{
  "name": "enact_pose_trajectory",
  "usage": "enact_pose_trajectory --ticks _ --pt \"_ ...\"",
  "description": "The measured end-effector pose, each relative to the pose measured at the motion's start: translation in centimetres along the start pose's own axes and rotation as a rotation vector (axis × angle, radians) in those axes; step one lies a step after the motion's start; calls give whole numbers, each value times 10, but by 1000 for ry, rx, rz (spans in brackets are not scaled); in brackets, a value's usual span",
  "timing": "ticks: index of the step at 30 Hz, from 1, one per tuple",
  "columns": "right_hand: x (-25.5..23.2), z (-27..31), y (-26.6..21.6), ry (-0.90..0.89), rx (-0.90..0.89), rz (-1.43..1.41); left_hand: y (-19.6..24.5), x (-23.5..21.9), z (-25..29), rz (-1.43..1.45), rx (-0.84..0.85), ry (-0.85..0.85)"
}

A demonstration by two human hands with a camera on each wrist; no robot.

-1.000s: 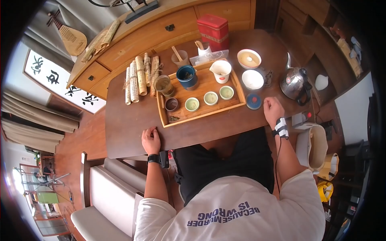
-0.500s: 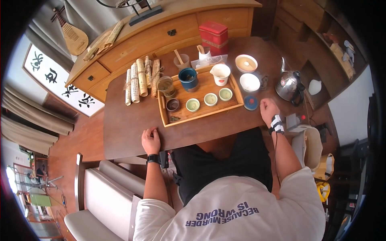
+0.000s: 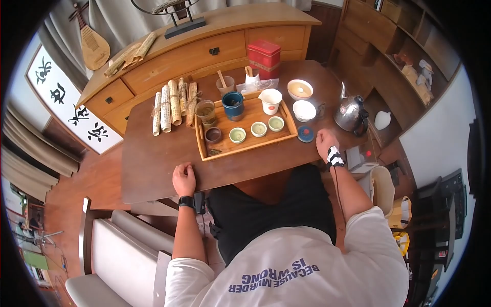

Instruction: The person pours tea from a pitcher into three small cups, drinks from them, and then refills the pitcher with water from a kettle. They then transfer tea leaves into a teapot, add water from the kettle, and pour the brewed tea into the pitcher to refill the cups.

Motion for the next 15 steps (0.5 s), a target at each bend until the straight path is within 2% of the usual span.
enact_pose_trajectory --ticks 15 --pt "1 6 1 20 -40 -39 1 -2 1 14 -52 17"
Point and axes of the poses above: each hand's wrist, its own z-axis away from the middle knuckle, its own x-axis out of the palm, y = z × x, the point moved 9 cm from there along -z, towards the middle knuckle, and after that the axes turned 13 degrees about z, right-handed, at the moved point
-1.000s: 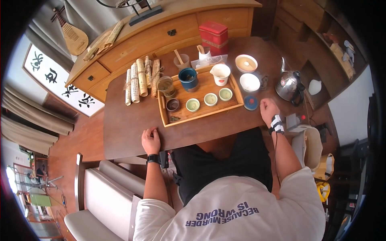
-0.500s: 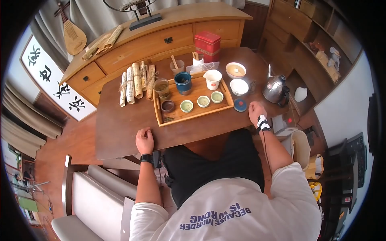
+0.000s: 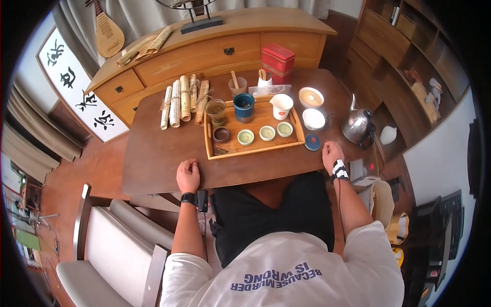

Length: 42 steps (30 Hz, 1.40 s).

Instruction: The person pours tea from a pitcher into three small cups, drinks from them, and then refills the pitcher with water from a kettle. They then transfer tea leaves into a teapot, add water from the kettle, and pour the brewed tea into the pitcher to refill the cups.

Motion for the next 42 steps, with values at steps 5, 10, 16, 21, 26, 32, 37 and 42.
enact_pose_trajectory --ticks 5,10,16,21,26,32,37,42 --pt "0 0 1 7 -7 -24 1 1 0 -29 -11 0" --pt "3 1 3 -8 19 -32 0 4 0 -82 20 -17" --pt "0 -1 0 -19 37 -20 5 7 -1 -150 36 -29" --pt "1 -2 1 2 28 -10 -42 7 -11 290 -330 6" --pt "-2 -3 -4 -19 22 4 -8 40 -59 509 -389 -109" --pt "-1 -4 -4 -42 9 6 47 97 -124 176 -229 -237" --pt "-1 -4 -4 -38 17 -6 37 133 -145 260 -223 -295" --pt "-3 -5 -6 -34 12 -5 56 136 -155 143 -136 -223"
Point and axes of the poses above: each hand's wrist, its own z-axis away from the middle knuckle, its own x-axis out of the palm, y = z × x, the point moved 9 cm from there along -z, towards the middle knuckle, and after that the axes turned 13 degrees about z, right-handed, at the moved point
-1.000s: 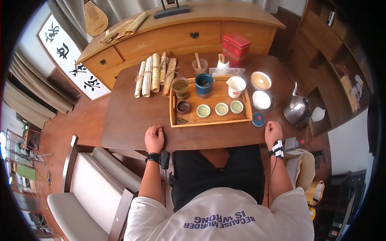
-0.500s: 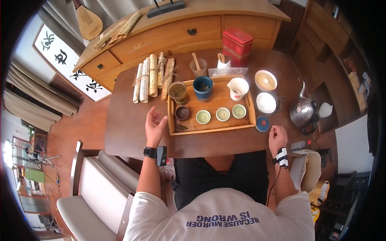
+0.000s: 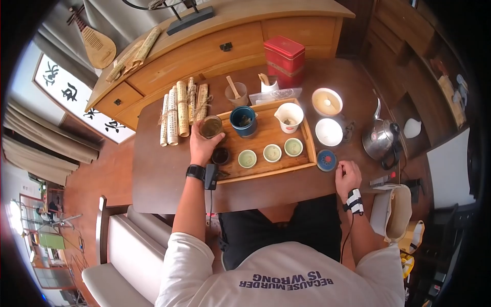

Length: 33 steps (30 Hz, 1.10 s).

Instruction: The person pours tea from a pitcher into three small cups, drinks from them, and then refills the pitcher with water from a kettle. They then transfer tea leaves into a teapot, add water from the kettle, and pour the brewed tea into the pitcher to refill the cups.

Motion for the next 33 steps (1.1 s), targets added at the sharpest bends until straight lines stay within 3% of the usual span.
enact_pose_trajectory --ticks 7,16,33 --pt "-1 -1 -1 13 -12 7 8 1 -1 54 -3 16" --pt "-1 -1 -1 18 -5 -3 50 13 -11 117 83 -93" --pt "-1 1 3 12 28 -8 110 31 -23 -160 159 -232"
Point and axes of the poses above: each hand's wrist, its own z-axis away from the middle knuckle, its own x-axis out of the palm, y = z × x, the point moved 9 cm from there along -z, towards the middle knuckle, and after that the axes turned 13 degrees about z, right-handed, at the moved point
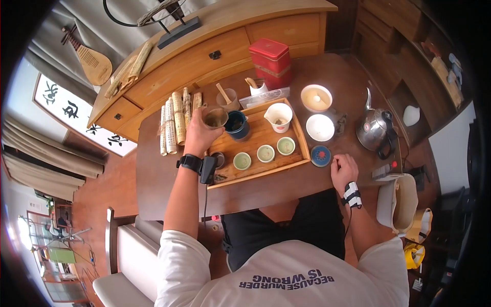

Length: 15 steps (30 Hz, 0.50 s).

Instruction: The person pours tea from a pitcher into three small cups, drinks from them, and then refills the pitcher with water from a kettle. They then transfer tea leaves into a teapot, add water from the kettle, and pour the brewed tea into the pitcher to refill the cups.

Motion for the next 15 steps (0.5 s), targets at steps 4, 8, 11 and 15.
enact_pose_trajectory --ticks 4,8,11,15 --pt "-1 0 0 -1 10 -7 -2 3 -3 -52 37 -18" --pt "-1 0 0 -4 7 -7 -1 8 -6 -137 78 -57" --pt "0 1 1 -4 4 2 2 11 -7 -174 80 -90" --pt "-1 0 0 -2 3 -3 3 12 -7 -162 60 -105"
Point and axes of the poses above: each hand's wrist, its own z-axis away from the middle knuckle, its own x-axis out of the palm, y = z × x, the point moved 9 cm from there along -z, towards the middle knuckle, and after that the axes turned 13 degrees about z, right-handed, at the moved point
